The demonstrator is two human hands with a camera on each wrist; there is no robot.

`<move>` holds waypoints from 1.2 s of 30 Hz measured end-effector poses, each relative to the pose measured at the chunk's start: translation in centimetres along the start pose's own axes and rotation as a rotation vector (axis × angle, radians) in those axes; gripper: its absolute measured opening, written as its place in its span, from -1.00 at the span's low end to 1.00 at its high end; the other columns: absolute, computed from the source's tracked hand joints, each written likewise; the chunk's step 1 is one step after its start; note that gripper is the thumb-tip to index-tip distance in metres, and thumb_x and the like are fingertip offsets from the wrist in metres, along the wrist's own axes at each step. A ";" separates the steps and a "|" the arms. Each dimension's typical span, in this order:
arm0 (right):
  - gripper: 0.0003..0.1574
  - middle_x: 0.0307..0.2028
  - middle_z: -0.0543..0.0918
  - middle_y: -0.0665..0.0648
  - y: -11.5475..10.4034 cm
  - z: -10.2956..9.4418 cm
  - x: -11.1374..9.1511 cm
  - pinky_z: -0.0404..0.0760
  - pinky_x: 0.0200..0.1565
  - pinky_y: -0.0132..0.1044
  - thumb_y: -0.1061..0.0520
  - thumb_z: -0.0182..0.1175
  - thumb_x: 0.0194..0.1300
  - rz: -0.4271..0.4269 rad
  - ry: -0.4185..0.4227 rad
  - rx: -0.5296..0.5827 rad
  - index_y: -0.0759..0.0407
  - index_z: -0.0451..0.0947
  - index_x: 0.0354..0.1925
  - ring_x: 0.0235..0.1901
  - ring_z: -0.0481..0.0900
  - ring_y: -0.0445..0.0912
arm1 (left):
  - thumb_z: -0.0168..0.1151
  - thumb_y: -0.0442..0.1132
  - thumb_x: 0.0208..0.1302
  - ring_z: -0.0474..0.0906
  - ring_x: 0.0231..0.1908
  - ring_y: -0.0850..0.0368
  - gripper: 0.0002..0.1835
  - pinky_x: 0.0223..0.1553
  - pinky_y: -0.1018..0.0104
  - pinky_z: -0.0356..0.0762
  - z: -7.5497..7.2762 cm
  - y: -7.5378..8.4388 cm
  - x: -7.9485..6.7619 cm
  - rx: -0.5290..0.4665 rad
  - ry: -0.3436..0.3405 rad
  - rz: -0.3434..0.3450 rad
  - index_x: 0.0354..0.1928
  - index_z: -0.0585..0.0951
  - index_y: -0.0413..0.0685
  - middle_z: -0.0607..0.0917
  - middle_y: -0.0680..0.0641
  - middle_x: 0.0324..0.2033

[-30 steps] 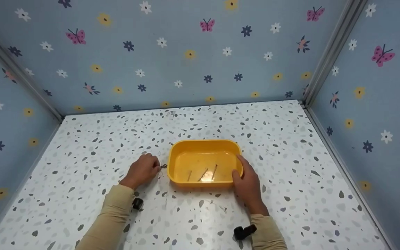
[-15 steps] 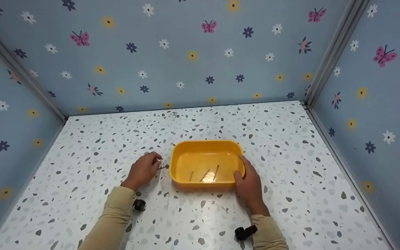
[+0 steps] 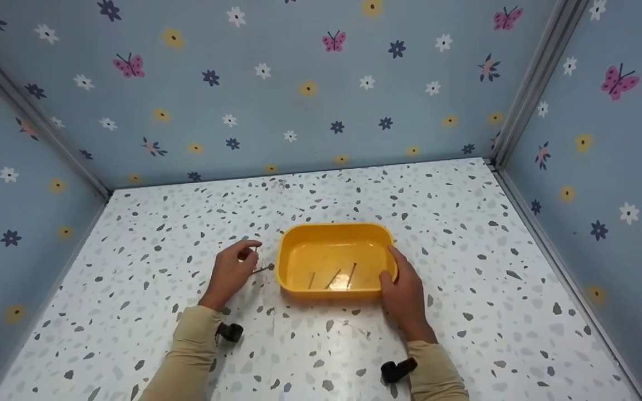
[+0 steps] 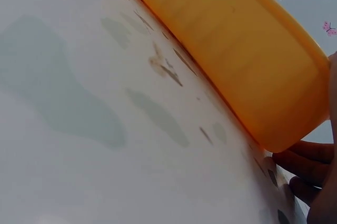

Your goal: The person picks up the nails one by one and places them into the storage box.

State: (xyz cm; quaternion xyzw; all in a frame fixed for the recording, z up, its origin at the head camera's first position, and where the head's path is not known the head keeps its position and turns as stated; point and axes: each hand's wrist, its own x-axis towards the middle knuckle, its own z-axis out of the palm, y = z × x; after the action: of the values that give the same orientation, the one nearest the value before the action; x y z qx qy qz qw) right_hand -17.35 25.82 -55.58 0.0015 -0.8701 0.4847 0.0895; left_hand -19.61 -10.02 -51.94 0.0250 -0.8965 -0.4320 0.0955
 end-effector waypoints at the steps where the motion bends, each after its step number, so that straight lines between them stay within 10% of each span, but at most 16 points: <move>1: -0.30 0.43 0.34 0.15 0.0 -0.1 0.0 0.35 0.24 0.00 0.16 0.01 0.47 0.002 0.000 0.001 -0.04 0.20 0.51 0.11 0.43 0.00 | 0.16 -0.27 0.40 0.49 -0.43 0.13 -0.73 -0.40 0.25 0.50 -0.1 0.1 0.0 -0.038 -0.006 -0.002 0.06 0.69 0.01 0.61 0.05 -0.38; 18: -0.33 0.34 0.45 0.15 0.3 -0.1 0.1 0.34 0.01 -0.37 0.19 0.05 0.43 -0.024 0.059 -0.037 0.00 0.29 0.47 -0.08 0.46 -0.04 | 0.22 -0.24 0.42 0.65 -0.26 0.02 -0.83 -0.14 -0.07 0.62 -0.3 0.9 0.0 -0.505 -0.093 -0.069 -0.05 0.62 -0.15 0.73 -0.08 -0.30; 36: -0.32 0.39 0.39 0.18 0.4 -0.1 0.3 0.40 0.21 -0.03 0.14 0.05 0.47 0.010 0.021 -0.010 -0.02 0.24 0.49 0.05 0.45 0.01 | 0.29 -0.27 0.38 0.66 -0.32 -0.01 -0.69 -0.23 0.07 0.65 1.1 3.7 0.1 -0.676 -0.147 -0.064 0.03 0.55 -0.36 0.73 -0.22 -0.28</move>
State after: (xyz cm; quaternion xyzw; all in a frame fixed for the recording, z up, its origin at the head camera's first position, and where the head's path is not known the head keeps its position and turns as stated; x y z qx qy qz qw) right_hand -17.65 26.17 -55.80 -0.0084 -0.8715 0.4808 0.0962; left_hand -19.75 -6.90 -49.72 -0.0112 -0.7057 -0.7081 0.0198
